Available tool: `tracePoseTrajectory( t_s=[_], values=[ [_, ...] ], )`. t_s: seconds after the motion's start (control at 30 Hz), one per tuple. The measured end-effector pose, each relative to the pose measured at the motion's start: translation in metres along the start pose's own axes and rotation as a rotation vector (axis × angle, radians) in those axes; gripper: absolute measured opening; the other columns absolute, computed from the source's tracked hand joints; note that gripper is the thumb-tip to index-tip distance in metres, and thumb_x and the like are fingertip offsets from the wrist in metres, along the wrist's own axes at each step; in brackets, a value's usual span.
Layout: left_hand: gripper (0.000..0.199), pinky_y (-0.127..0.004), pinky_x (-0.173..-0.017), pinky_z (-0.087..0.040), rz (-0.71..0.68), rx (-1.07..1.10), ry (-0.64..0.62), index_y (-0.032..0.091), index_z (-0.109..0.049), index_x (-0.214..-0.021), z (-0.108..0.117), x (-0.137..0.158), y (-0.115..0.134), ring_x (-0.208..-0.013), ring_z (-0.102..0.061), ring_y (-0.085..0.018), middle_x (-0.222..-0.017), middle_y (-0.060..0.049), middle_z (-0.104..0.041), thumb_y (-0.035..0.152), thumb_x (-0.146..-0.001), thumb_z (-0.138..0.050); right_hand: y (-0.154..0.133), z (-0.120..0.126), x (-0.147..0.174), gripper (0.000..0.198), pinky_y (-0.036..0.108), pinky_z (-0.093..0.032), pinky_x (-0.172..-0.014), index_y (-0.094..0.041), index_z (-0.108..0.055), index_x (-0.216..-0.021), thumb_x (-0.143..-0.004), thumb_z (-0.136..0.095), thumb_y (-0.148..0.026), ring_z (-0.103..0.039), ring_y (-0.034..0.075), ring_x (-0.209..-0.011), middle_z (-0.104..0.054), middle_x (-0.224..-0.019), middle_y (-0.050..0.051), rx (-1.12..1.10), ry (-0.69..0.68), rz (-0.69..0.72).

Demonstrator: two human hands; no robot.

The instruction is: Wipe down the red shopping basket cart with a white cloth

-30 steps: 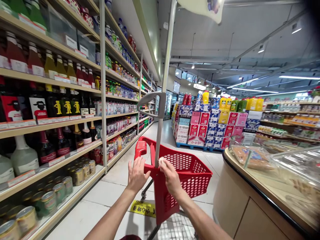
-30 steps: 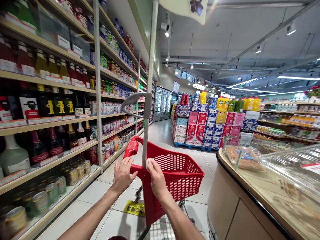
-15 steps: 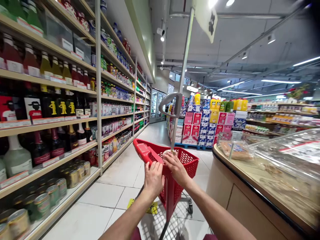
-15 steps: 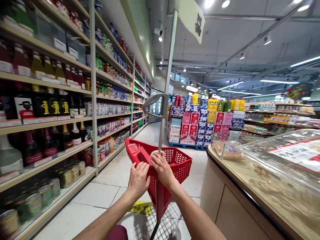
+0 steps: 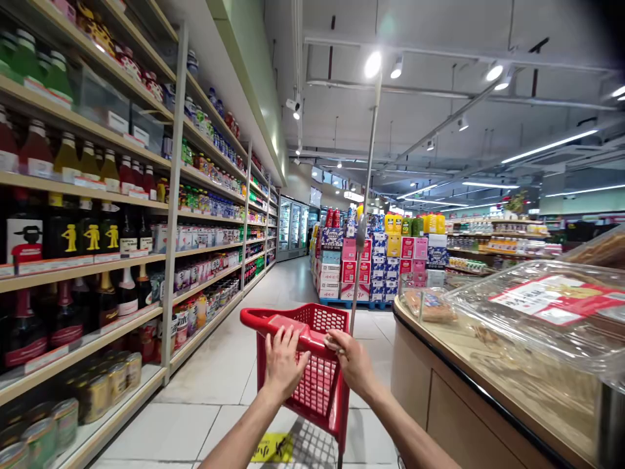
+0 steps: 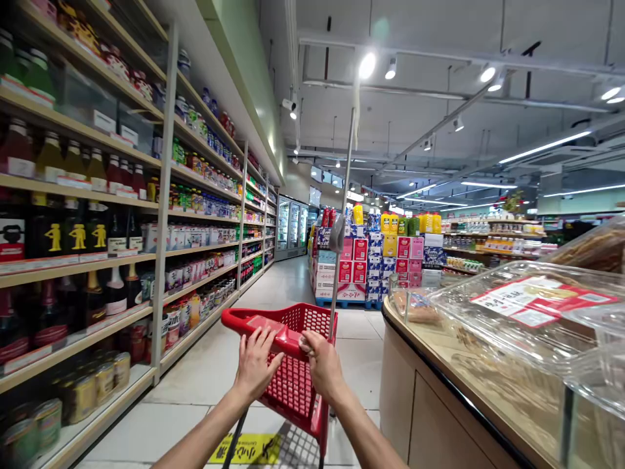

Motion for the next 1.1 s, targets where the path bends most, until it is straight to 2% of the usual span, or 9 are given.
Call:
tracePoseTrajectory(
  t_s=[0.1,0.27,0.43,0.5,0.63,0.7,0.87,1.0,1.1],
  values=[
    [0.035,-0.052,-0.104,-0.019,-0.047,0.026,-0.012,0.021,-0.054,-0.112,0.007,-0.005,0.000,-0.116,-0.044,-0.023,-0.123,-0.008,-0.054,0.034,-0.081,-0.044,0.007,0.006,0.007,0.046,0.037,-0.043,-0.091,-0.021,-0.061,-0.105,-0.071,-0.036,-0.003,-0.054,0.019,-0.106,-0.061,-0.112,0.007,0.121,0.005,0.024],
    [0.045,-0.056,-0.103,-0.016,0.107,0.021,-0.128,0.019,-0.044,-0.123,0.007,-0.007,-0.022,-0.126,-0.032,-0.025,-0.132,-0.010,-0.045,0.036,-0.082,-0.041,0.023,0.001,0.012,0.040,0.039,-0.044,-0.089,-0.021,-0.061,-0.105,-0.078,-0.034,-0.009,-0.054,0.021,-0.106,-0.058,-0.114,0.008,0.326,0.153,-0.101],
    [0.052,-0.057,-0.104,-0.009,0.066,-0.013,-0.122,0.017,-0.038,-0.128,-0.003,0.003,-0.006,-0.130,-0.025,-0.025,-0.136,-0.009,-0.039,0.029,-0.078,-0.044,-0.012,-0.044,0.001,0.045,0.042,-0.035,-0.099,-0.019,-0.056,-0.114,-0.078,-0.033,-0.004,-0.046,0.020,-0.114,-0.057,-0.117,0.009,0.311,0.152,0.155],
    [0.056,-0.057,-0.105,-0.008,0.042,-0.022,-0.123,0.017,-0.035,-0.130,-0.006,0.007,0.000,-0.131,-0.021,-0.025,-0.139,-0.008,-0.035,0.024,-0.075,-0.045,-0.007,-0.039,0.001,0.043,0.041,-0.035,-0.099,-0.019,-0.056,-0.115,-0.080,-0.033,-0.006,-0.045,0.020,-0.115,-0.056,-0.118,0.008,0.308,0.173,0.188],
    [0.067,-0.055,-0.106,-0.004,-0.001,-0.035,-0.099,0.017,-0.028,-0.134,-0.011,0.013,0.007,-0.133,-0.017,-0.024,-0.142,-0.006,-0.028,0.017,-0.069,-0.046,0.029,-0.011,0.011,0.039,0.043,-0.041,-0.093,-0.020,-0.056,-0.114,-0.084,-0.032,-0.014,-0.048,0.021,-0.111,-0.056,-0.116,0.009,0.304,0.296,0.051],
    [0.070,-0.055,-0.106,-0.003,0.009,-0.050,-0.082,0.016,-0.027,-0.134,-0.013,0.015,0.009,-0.133,-0.016,-0.024,-0.143,-0.006,-0.027,0.016,-0.066,-0.046,0.032,-0.013,0.013,0.041,0.044,-0.041,-0.093,-0.019,-0.054,-0.117,-0.084,-0.030,-0.012,-0.046,0.022,-0.113,-0.054,-0.119,0.010,0.283,0.314,0.034],
    [0.071,-0.055,-0.106,-0.006,-0.001,-0.107,-0.044,0.016,-0.028,-0.134,-0.013,0.018,0.010,-0.133,-0.017,-0.025,-0.141,-0.007,-0.030,0.012,-0.065,-0.044,0.010,-0.033,0.010,0.043,0.042,-0.034,-0.101,-0.021,-0.052,-0.120,-0.084,-0.032,-0.009,-0.038,0.019,-0.122,-0.050,-0.126,0.006,0.233,0.162,0.285],
    [0.072,-0.054,-0.107,-0.004,-0.002,-0.123,-0.019,0.014,-0.027,-0.134,-0.011,0.019,0.008,-0.132,-0.019,-0.024,-0.141,-0.008,-0.031,0.011,-0.064,-0.044,0.027,-0.009,0.006,0.041,0.043,-0.040,-0.094,-0.021,-0.054,-0.116,-0.085,-0.031,-0.011,-0.047,0.021,-0.112,-0.055,-0.118,0.008,0.267,0.235,0.055],
    [0.071,-0.055,-0.107,-0.003,0.003,-0.125,-0.021,0.014,-0.029,-0.133,-0.011,0.018,0.009,-0.132,-0.018,-0.025,-0.141,-0.009,-0.031,0.012,-0.064,-0.044,0.017,-0.018,0.002,0.041,0.041,-0.040,-0.094,-0.020,-0.054,-0.117,-0.084,-0.030,-0.011,-0.047,0.020,-0.113,-0.055,-0.118,0.009,0.250,0.227,0.010]
  ],
)
Point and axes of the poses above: each hand's wrist, its own x-axis away from the middle knuckle, its own z-axis out of the back of the hand, y = z × x, the point moved 3 cm from there along -x, towards the middle knuckle
